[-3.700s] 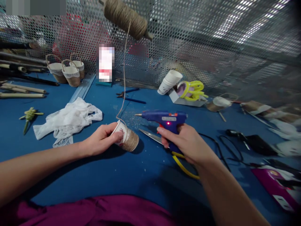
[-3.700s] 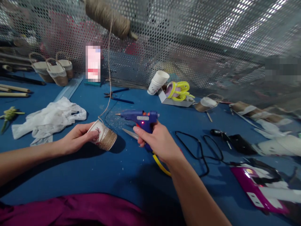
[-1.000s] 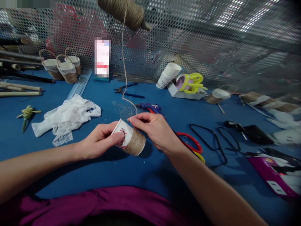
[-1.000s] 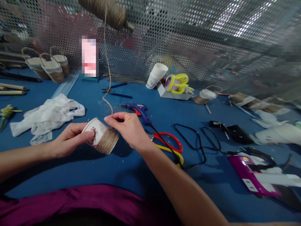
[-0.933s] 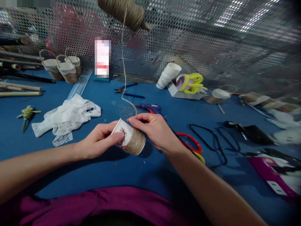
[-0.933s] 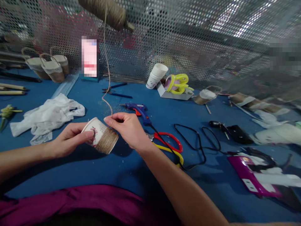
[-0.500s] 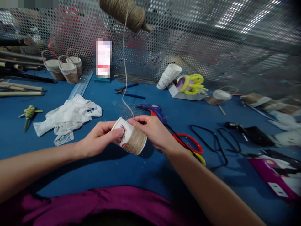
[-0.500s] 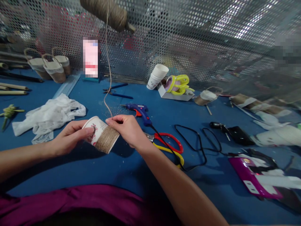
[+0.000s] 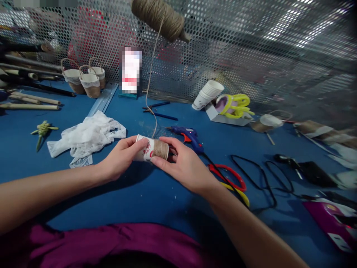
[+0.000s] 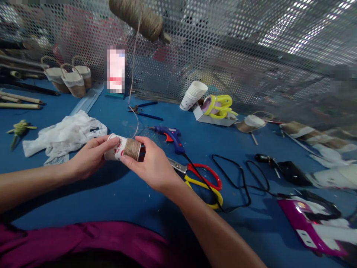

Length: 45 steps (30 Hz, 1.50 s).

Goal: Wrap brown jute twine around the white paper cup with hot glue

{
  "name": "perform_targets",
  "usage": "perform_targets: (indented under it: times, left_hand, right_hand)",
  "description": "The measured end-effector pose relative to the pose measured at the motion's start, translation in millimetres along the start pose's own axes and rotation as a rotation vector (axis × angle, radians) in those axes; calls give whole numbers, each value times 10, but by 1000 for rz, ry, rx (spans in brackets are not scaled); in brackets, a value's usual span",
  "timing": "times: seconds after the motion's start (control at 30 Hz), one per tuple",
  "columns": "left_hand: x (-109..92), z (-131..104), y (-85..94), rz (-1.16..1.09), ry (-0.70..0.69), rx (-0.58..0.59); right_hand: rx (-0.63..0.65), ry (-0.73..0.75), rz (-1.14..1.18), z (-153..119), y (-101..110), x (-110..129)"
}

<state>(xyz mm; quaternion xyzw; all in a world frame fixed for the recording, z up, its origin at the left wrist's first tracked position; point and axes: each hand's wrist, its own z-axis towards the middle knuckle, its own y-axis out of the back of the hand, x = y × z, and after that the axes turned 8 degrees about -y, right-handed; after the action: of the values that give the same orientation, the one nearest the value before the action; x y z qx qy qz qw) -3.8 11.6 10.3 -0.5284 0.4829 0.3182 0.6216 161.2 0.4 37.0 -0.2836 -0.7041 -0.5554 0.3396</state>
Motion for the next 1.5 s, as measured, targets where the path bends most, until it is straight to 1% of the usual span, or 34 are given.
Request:
perform_targets:
  times: [0.13, 0.3, 0.47, 0.53, 0.6, 0.67, 0.7, 0.8, 0.87, 0.97, 1.03, 1.1, 1.17, 1.23, 1.3, 1.4, 1.5]
  left_hand:
    - [-5, -15, -16, 51, -27, 13]
    - [5, -21, 6, 124, -121, 59]
    - [0, -31, 42, 183, -273, 150]
    - [-14, -45, 53, 249, -340, 188]
    - [-29, -61, 62, 339, -369, 228]
    - [-42, -68, 66, 374, -338, 265]
    - [-46, -65, 65, 358, -302, 271]
    - [-54, -38, 56, 187, -165, 229]
    - [-59, -15, 46, 60, -67, 188]
    - [-65, 5, 33, -27, 33, 164]
    - [-61, 6, 29, -28, 55, 155]
    - [-51, 2, 32, -4, 49, 155]
    - [-34, 0, 40, 44, 21, 173]
    - [-13, 4, 55, 105, -14, 224]
    - [14, 14, 74, 163, -41, 299]
    - [66, 32, 106, 233, -68, 384]
    - [111, 41, 132, 293, -84, 406]
  right_hand:
    - [-12, -17, 18, 12, -36, -23]
    - [-10, -6, 99, 14, -36, -5]
    - [86, -23, 239, 3, 114, 64]
    - [124, -53, 285, -3, 179, 68]
    - [145, -70, 314, -10, 214, 45]
    - [135, -56, 327, -22, 214, -3]
    - [106, -31, 323, -30, 202, -34]
    - [-20, 94, 244, -62, 131, -142]
    - [-81, 178, 161, -82, 67, -213]
    - [-101, 240, 90, -99, -13, -284]
    - [-108, 259, 50, -104, -29, -294]
    - [-116, 294, 26, -110, -9, -278]
    - [-191, 338, 36, -115, 39, -252]
    - [-305, 312, 43, -113, 91, -236]
    - [-362, 213, 56, -97, 134, -244]
    - [-311, 66, 101, -41, 186, -296]
    - [-321, -17, 100, 30, 263, -354]
